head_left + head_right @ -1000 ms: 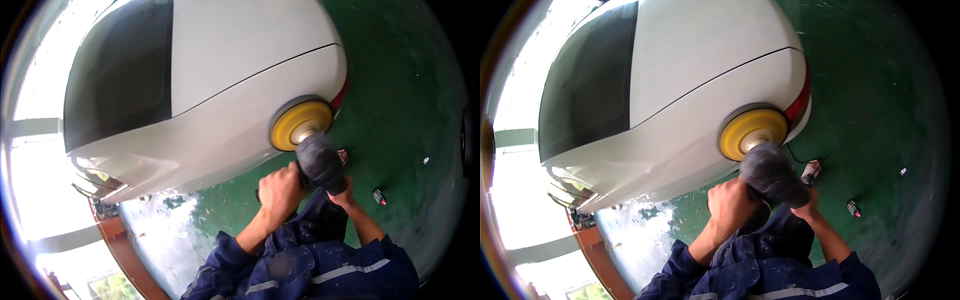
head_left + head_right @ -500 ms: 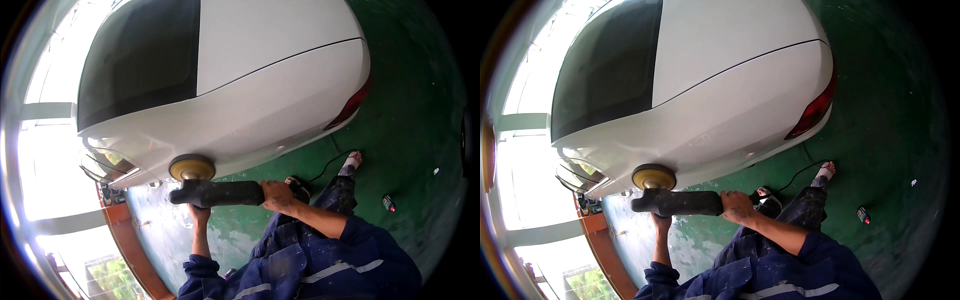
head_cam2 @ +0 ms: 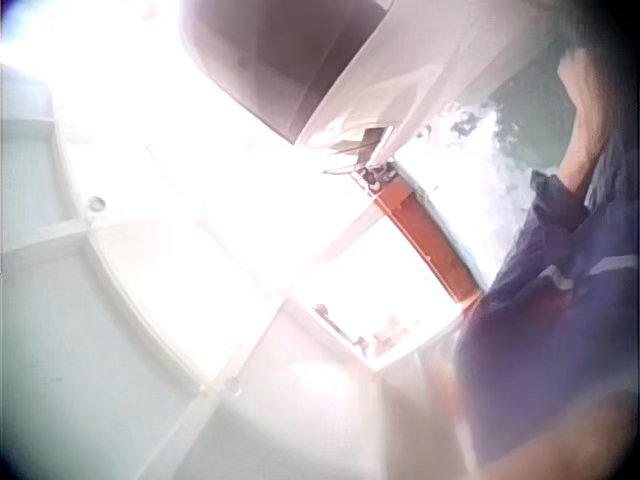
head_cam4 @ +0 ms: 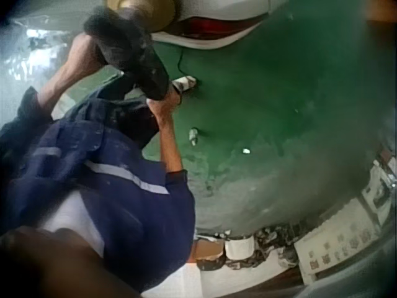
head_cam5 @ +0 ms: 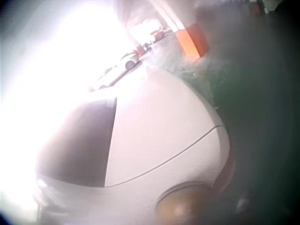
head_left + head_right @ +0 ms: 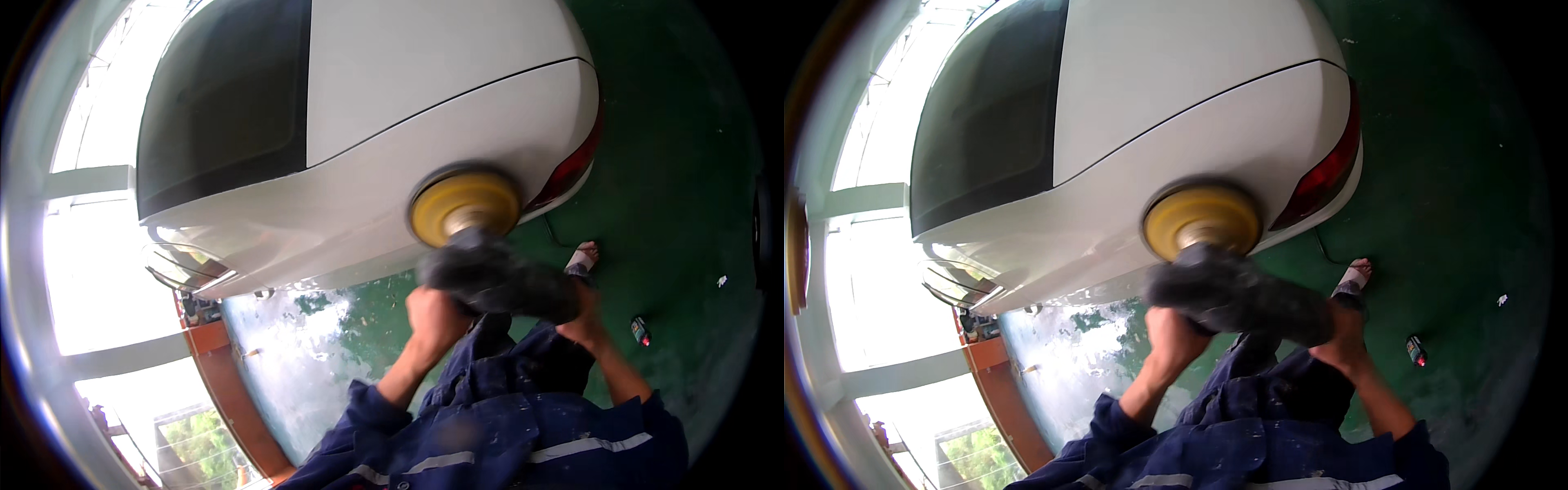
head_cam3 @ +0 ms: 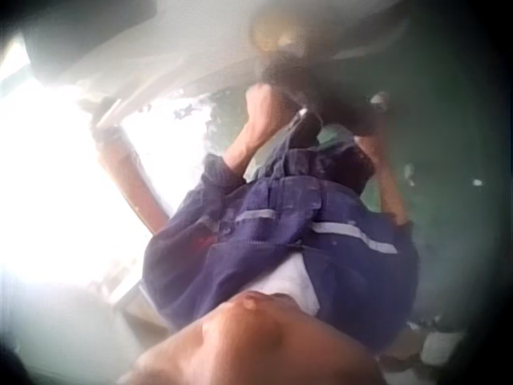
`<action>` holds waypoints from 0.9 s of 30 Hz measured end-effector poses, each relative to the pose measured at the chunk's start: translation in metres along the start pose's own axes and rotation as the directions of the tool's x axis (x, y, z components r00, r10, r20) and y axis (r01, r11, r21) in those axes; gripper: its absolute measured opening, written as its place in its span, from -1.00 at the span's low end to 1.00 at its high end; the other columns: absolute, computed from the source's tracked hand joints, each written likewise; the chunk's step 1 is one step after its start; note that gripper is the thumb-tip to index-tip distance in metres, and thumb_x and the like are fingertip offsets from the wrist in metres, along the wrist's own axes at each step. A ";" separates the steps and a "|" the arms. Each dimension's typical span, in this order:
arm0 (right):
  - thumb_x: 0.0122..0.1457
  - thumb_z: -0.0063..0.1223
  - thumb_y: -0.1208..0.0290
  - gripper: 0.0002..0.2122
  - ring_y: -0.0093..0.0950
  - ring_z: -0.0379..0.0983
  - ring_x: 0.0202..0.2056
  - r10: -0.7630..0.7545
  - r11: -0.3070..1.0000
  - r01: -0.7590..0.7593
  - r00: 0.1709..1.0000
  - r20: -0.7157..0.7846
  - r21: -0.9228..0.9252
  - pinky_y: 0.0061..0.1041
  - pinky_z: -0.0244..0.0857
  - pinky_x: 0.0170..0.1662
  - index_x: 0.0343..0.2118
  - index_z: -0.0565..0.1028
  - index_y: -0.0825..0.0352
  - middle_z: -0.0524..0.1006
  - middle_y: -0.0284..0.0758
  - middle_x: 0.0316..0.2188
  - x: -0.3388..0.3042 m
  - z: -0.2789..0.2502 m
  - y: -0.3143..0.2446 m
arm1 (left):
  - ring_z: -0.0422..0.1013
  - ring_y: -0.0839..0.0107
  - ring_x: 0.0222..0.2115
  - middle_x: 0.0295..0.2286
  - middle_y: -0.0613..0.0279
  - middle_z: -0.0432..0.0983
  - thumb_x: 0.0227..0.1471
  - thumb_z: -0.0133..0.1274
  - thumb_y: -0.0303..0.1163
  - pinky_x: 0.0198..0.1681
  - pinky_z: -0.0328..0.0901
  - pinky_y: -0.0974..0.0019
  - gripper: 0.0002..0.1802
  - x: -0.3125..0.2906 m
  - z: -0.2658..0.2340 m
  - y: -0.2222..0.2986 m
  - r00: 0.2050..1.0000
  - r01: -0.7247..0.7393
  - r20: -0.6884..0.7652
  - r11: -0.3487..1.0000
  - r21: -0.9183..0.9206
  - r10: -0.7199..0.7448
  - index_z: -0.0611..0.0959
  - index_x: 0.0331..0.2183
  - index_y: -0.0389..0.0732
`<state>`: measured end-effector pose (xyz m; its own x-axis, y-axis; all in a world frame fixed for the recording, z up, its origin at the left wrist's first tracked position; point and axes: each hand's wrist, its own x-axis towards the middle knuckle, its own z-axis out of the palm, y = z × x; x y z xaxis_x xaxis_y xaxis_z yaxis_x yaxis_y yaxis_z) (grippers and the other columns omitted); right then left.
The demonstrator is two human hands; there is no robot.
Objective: The person uses a rotary polisher with a yellow pad to buff the exterior of a white car. They systematically move the tool across the rear quarter panel, trunk, and rear bumper, applying pressure to smooth the paint surface.
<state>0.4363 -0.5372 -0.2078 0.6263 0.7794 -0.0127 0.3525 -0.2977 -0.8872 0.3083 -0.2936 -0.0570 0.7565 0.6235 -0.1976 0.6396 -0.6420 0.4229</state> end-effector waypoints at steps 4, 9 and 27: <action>-0.19 0.33 0.47 -0.58 -0.10 0.57 -0.23 -0.134 0.977 0.133 0.991 0.004 -0.168 -0.25 0.47 -0.16 -0.17 0.53 0.35 0.60 -0.13 -0.30 -0.012 -0.027 0.061 | 0.50 -0.13 -0.51 -0.56 -0.04 0.54 -0.23 0.32 -0.29 -0.46 0.39 -0.04 -0.73 0.024 0.017 0.059 0.983 -0.173 0.052 0.985 -0.022 0.174 0.61 -0.49 -0.22; -0.16 0.26 0.51 -0.60 -0.07 0.53 -0.13 -0.016 0.998 0.014 0.999 -0.039 -0.057 -0.23 0.44 -0.08 -0.15 0.54 0.34 0.60 -0.15 -0.26 -0.012 0.010 0.053 | 0.51 -0.05 -0.51 -0.56 0.02 0.54 -0.24 0.30 -0.32 -0.51 0.36 -0.02 -0.75 0.016 0.015 0.036 0.991 -0.134 0.009 0.991 -0.006 0.134 0.59 -0.48 -0.18; -0.11 0.20 0.44 -0.78 -0.13 0.58 -0.39 -0.163 0.981 0.189 0.919 0.359 -0.037 -0.19 0.47 -0.34 -0.36 0.51 0.37 0.58 -0.11 -0.41 0.039 0.387 -0.202 | 0.43 0.24 -0.03 -0.10 0.08 0.51 -0.09 0.34 -0.35 0.05 0.31 0.15 -0.41 -0.132 -0.119 -0.473 0.895 -0.002 -0.435 0.974 -0.226 -0.100 0.53 0.00 -0.27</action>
<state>0.1207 -0.2333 -0.2077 0.2683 0.9628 -0.0327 0.4897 -0.1655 -0.8560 -0.1107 -0.0192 -0.1260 0.5537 0.8161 0.1658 0.5907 -0.5252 0.6125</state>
